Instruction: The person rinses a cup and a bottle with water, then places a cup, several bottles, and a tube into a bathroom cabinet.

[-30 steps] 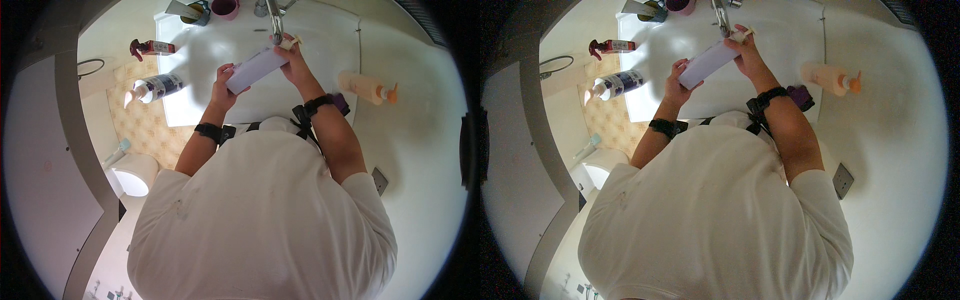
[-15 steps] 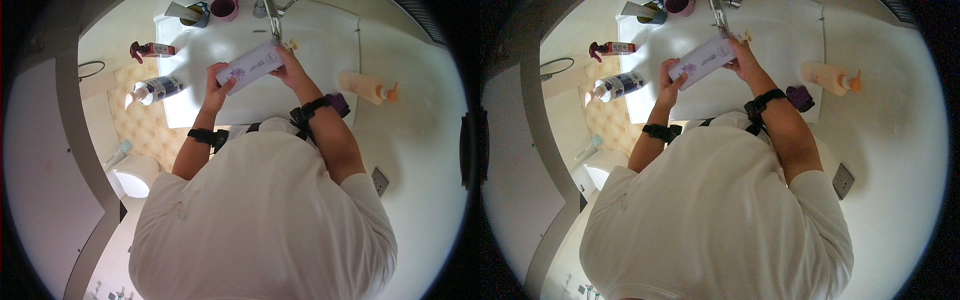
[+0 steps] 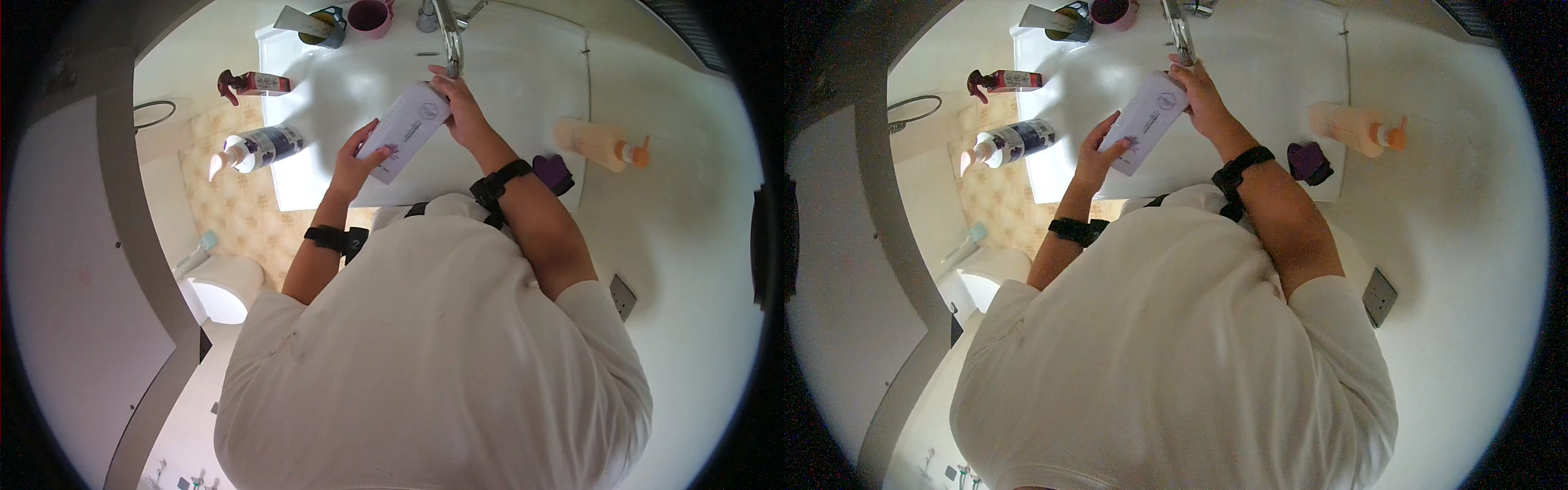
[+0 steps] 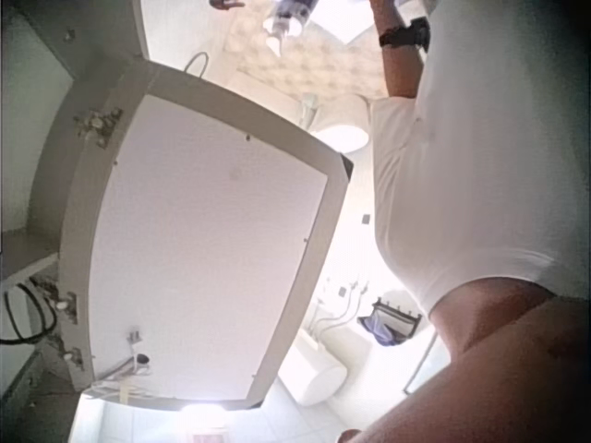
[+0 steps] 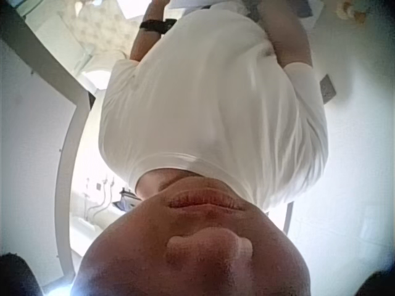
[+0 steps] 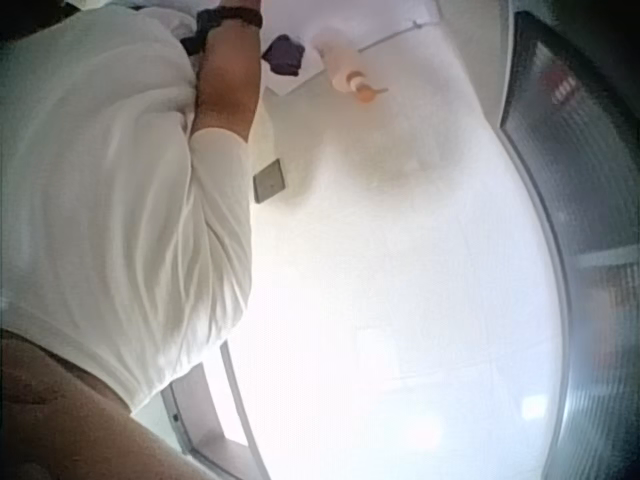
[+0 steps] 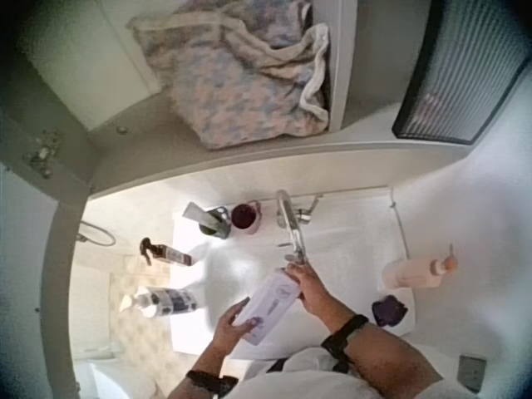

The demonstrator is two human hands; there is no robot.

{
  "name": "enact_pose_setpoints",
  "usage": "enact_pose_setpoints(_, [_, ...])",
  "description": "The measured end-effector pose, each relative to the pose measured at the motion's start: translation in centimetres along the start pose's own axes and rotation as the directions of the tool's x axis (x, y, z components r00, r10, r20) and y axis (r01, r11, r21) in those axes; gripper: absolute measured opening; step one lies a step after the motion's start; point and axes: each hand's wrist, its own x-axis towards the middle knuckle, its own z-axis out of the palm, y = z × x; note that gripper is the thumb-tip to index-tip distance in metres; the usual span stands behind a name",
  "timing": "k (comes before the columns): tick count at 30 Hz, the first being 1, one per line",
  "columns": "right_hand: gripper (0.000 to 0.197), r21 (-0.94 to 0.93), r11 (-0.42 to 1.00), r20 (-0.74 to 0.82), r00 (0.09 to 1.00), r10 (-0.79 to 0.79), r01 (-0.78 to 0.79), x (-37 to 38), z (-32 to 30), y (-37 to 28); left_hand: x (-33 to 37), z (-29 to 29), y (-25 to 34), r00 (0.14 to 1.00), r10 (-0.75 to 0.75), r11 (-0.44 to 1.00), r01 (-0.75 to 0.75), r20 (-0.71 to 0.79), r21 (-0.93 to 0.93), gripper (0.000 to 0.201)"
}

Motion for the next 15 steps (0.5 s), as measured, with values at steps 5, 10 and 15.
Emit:
enact_pose_setpoints(5, [0.046, 0.126, 0.992, 0.081, 0.996, -0.026, 0.015, 0.4, -0.7, -0.2, -0.1, 0.6, -0.2, 0.997, 0.07, 0.997, -0.07, -0.023, 0.014, 0.065])
enact_pose_setpoints(10, [0.062, 0.298, 0.953, 0.132, 0.991, 0.014, -0.053, -0.2, -0.7, -1.0, -0.1, 0.0, -1.0, 0.993, 0.117, 0.988, -0.113, -0.029, 0.107, 0.065])
enact_pose_setpoints(15, [0.067, 0.423, 0.891, 0.189, 0.978, 0.094, -0.167, 0.2, -1.6, -0.4, -0.6, -0.6, -1.3, 0.984, 0.175, 0.945, -0.16, -0.029, 0.286, 0.063])
